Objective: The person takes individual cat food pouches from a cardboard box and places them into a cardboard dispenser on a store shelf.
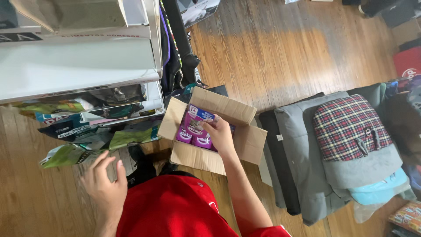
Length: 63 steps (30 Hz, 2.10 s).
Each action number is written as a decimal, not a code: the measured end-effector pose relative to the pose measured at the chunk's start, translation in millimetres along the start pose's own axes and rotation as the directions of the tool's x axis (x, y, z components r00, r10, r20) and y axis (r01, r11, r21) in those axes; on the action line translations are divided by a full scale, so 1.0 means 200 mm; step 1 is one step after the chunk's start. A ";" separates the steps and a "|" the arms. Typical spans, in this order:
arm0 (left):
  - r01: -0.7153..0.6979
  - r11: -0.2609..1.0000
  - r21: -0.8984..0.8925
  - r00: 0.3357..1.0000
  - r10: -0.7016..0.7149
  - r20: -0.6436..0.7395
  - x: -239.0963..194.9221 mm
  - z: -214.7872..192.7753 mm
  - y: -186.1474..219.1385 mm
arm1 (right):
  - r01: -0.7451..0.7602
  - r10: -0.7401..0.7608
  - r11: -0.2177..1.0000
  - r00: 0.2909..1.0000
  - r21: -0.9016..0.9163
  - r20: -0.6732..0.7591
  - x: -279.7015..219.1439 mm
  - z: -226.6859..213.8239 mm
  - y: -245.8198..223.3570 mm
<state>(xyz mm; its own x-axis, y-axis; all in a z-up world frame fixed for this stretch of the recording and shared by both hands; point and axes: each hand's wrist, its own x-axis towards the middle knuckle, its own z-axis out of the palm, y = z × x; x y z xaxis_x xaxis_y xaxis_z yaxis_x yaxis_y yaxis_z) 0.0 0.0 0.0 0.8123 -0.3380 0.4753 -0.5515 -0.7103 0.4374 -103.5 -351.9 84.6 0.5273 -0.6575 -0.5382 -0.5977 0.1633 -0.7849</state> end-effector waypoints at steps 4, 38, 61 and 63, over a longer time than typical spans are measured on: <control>0.186 0.923 -0.338 0.962 -0.100 0.256 0.21 -0.08 0.24 | 0.149 -0.152 0.970 0.988 0.195 0.004 -0.17 -0.05 -0.18; -0.501 0.828 0.254 0.715 0.560 -0.418 1.59 -0.35 0.49 | 0.850 -0.764 0.364 0.506 0.381 -0.399 -0.46 -0.17 -1.37; -0.591 0.789 0.166 0.621 0.576 -0.532 1.66 -0.27 0.42 | 0.715 -0.983 -0.087 0.053 -0.694 0.178 -0.30 0.48 -2.10; -0.592 0.789 0.161 0.620 0.574 -0.535 1.66 -0.28 0.43 | 0.652 -0.973 -0.197 -0.040 -0.732 0.227 -0.29 0.50 -2.11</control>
<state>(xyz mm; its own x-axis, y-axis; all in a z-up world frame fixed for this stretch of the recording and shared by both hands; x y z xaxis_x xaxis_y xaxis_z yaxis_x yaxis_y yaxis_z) 212.3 -138.9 237.8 0.0852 -0.2872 0.9541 -0.8859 -0.4601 -0.0594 177.7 -309.5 416.4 0.6976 0.0341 0.7157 0.0193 -0.9994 0.0288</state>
